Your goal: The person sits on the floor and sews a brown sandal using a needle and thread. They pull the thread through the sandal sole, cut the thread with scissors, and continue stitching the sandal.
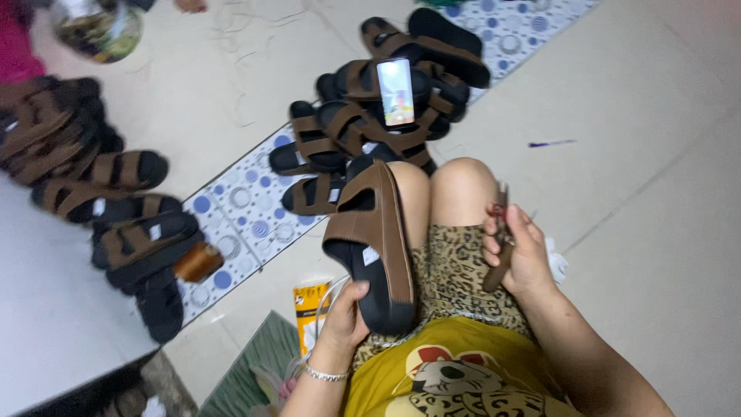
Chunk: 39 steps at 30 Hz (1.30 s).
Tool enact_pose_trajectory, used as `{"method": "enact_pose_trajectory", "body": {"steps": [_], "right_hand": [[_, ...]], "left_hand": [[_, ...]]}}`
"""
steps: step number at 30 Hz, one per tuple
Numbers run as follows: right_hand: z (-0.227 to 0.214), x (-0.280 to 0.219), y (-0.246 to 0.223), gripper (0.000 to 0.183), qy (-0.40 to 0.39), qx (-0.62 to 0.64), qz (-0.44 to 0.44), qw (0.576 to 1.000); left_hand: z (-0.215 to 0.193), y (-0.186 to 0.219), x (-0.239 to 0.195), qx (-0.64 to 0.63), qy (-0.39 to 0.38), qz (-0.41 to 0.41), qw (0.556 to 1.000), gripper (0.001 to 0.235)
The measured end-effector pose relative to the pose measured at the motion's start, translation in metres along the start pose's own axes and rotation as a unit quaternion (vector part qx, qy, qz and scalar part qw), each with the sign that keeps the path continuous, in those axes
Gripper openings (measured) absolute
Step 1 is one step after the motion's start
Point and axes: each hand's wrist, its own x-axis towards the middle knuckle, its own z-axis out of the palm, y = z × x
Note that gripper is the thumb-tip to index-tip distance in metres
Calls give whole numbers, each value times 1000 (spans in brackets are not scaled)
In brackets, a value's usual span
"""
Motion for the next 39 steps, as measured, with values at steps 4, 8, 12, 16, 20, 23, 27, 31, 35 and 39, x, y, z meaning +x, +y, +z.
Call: {"method": "enact_pose_trajectory", "body": {"steps": [4,8,12,16,20,23,27,31,35,39], "right_hand": [[-6,2,15,38,46,-103,-50,992],[-12,4,19,37,38,-124,-65,989],[-8,2,16,35,33,-129,-77,988],[-9,6,17,34,36,-124,-91,987],[-6,6,18,36,37,-133,-70,988],[-8,9,17,35,35,-150,-54,987],[-7,10,13,35,35,-172,-44,984],[-16,6,8,39,43,-166,-44,984],[-28,6,6,42,30,-140,-25,989],[-33,9,2,44,36,-115,4,993]], "left_hand": [[63,63,-8,6,28,19,999,27],[59,186,-5,49,167,162,971,36],[-30,308,-8,61,313,303,898,61],[-94,294,14,97,433,310,841,54],[-108,183,53,144,443,211,859,24],[-124,88,91,136,390,88,907,18],[-131,15,133,199,323,1,925,20],[-152,11,159,211,320,-21,924,17],[-169,22,183,239,379,-1,894,23],[-191,25,209,303,422,-1,854,36]]}}
